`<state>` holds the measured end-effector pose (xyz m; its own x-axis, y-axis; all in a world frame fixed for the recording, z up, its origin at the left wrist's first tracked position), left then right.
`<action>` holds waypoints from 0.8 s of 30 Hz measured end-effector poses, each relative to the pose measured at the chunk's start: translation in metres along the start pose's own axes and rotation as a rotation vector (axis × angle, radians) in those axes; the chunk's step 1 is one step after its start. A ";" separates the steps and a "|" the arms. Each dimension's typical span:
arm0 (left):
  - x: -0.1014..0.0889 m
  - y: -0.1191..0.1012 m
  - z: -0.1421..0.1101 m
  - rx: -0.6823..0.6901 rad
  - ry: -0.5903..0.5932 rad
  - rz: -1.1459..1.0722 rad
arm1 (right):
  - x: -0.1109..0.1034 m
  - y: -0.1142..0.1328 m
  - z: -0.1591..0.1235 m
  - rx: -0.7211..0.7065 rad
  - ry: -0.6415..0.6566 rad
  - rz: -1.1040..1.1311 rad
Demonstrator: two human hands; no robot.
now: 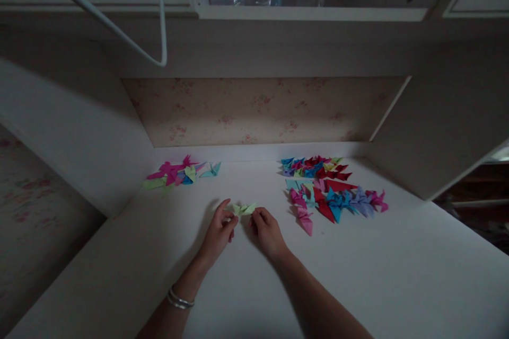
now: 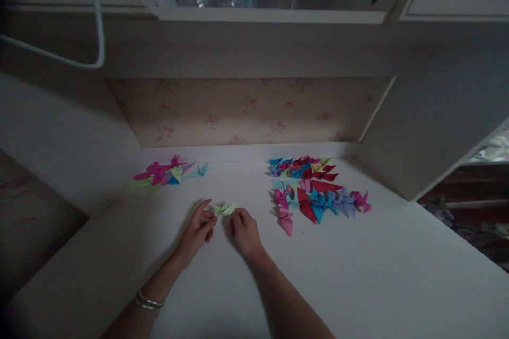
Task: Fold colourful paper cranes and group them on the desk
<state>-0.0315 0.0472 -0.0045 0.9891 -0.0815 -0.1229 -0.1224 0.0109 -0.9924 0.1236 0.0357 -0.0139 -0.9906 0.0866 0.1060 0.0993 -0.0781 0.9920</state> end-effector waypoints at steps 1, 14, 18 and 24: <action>0.000 -0.002 -0.002 0.008 0.015 -0.009 | -0.001 0.000 0.000 0.011 -0.010 0.035; 0.019 -0.066 -0.012 0.039 0.207 0.091 | -0.041 0.036 -0.023 0.113 0.110 0.225; 0.040 -0.079 -0.009 0.068 0.310 0.285 | -0.063 0.040 -0.029 0.147 0.096 0.303; 0.071 -0.095 -0.007 0.090 0.520 0.433 | -0.091 0.048 -0.034 0.160 0.048 0.365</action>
<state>0.0499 0.0337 0.0806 0.6818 -0.5193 -0.5153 -0.4684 0.2312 -0.8527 0.2156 -0.0100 0.0214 -0.8904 0.0353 0.4538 0.4551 0.0611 0.8883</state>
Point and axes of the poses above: each hand's wrist, its own z-axis towards the middle knuckle, its own x-axis out of the palm, y = z × x, the point moved 6 cm from there along z, towards the middle knuckle, and after that the axes turned 6 degrees about z, right-handed, at the moved point
